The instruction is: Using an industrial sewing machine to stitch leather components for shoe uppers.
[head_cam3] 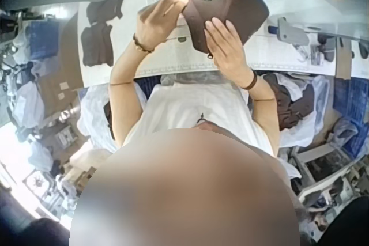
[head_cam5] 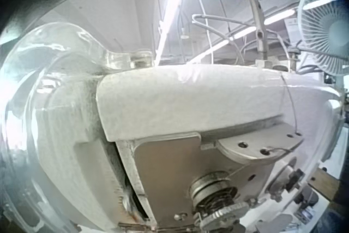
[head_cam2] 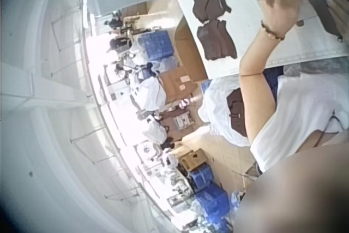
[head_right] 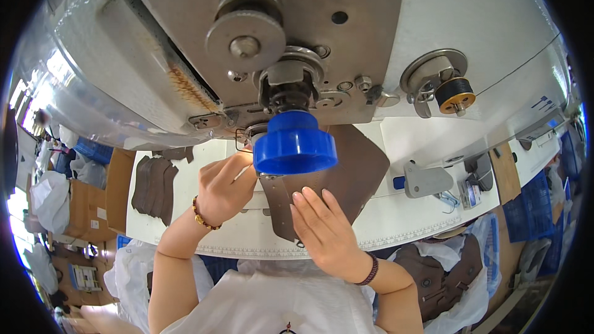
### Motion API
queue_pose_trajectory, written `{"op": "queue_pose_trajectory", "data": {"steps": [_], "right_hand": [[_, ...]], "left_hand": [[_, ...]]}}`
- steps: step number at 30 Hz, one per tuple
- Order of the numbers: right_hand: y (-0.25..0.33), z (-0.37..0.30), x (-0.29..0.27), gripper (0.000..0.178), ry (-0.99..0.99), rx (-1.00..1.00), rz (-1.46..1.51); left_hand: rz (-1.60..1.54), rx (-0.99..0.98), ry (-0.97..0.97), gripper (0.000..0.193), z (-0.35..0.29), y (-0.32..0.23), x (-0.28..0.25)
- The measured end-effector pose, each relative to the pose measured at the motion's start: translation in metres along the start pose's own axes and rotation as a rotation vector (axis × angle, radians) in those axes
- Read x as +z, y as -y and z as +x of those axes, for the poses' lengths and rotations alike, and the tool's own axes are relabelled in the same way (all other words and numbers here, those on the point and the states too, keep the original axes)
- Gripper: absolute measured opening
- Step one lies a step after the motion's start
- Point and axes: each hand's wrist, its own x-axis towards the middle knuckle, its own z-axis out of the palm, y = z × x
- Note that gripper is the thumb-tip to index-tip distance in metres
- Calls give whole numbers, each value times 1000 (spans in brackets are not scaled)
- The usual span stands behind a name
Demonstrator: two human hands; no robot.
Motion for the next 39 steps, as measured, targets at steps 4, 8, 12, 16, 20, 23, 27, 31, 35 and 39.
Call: {"op": "queue_pose_trajectory", "data": {"steps": [4,8,12,16,20,23,27,31,35,39], "right_hand": [[16,3,9,28,-4,25,-52],[35,5,19,28,28,9,39],[42,3,27,30,1,21,34],[42,0,27,23,-58,49,169],[40,-1,26,27,-96,31,240],[40,1,27,29,-132,20,262],[40,3,26,21,-165,16,250],[41,4,27,22,-216,18,267],[44,3,33,22,-234,24,254],[53,-5,37,26,-241,111,142]], "left_hand": [[-48,-14,-52,27,1,6,2],[-99,-41,32,30,3,7,-8],[-157,-69,66,32,4,5,-19],[-319,-90,-95,30,2,4,-19],[-322,8,28,24,-6,5,-24],[-196,105,46,18,-8,1,-22],[-98,196,33,13,-7,4,-22],[-89,255,20,13,-10,10,-20],[-152,249,9,14,-14,16,-17],[-142,255,-4,15,-17,19,-17]]}}
